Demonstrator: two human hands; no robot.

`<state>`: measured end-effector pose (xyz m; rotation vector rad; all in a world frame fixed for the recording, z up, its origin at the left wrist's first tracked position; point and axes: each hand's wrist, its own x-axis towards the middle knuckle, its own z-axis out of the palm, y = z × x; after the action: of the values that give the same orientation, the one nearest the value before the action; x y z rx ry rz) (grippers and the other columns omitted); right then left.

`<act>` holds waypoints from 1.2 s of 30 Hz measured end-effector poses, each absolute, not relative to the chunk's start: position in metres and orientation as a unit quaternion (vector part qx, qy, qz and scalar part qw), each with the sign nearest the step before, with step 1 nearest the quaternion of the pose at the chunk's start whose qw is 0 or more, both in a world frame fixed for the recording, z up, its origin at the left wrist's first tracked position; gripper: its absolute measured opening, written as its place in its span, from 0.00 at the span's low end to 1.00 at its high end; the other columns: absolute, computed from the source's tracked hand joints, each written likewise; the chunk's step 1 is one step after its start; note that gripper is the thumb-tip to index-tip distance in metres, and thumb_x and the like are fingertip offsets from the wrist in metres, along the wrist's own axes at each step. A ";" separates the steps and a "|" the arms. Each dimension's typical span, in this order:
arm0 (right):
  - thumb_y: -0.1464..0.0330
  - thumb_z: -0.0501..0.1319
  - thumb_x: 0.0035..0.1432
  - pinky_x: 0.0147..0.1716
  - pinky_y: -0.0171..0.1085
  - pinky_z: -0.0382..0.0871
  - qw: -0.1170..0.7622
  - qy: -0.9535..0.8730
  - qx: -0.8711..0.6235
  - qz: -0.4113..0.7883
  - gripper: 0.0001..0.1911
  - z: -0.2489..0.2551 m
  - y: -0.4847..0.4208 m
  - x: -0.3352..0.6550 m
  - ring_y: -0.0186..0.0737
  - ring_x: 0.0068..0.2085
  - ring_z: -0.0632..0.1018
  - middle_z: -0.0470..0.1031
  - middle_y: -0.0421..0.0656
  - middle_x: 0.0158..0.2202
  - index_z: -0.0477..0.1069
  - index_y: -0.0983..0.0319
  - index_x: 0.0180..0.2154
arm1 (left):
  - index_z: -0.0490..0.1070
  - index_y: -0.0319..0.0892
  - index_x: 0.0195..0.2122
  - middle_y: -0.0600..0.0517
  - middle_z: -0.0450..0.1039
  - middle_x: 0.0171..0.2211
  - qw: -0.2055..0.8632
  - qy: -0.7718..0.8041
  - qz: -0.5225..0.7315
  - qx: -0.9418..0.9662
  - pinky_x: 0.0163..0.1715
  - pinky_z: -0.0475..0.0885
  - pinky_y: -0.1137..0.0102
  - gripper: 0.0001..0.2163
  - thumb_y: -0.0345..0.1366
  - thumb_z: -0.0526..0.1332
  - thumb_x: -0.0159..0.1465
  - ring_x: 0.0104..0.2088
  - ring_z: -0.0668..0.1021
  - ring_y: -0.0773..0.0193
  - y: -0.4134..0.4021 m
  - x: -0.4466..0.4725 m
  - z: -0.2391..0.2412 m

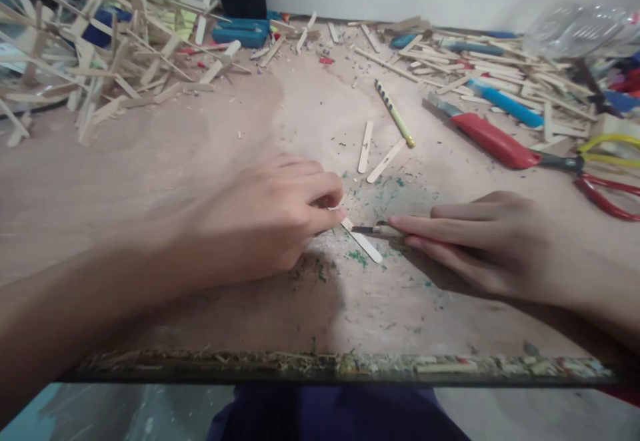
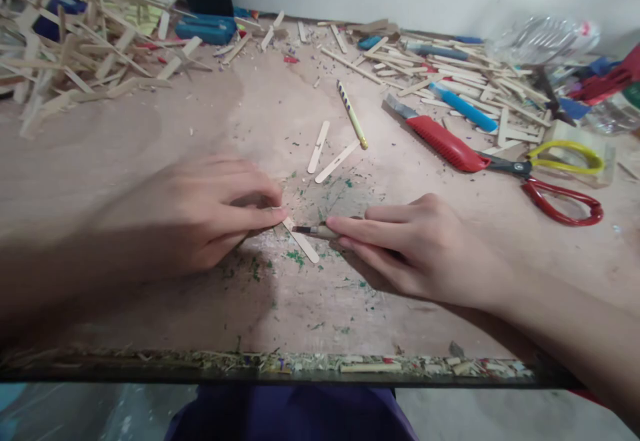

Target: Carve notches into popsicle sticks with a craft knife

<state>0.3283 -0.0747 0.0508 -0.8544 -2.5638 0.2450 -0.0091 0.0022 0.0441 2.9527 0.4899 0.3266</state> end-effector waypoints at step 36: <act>0.62 0.68 0.88 0.31 0.35 0.82 0.214 -0.869 -0.410 0.174 0.14 0.059 -0.078 0.328 0.39 0.36 0.92 0.96 0.45 0.47 0.92 0.57 0.61 | 0.92 0.42 0.52 0.43 0.89 0.57 0.110 0.167 0.093 0.975 0.55 0.81 0.59 0.20 0.27 0.56 0.84 0.54 0.87 0.51 0.002 -0.008 0.052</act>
<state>0.3285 -0.0780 0.0591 -1.1377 -2.4118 0.4832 -0.0078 0.0016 0.0518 2.8659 0.4912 0.2746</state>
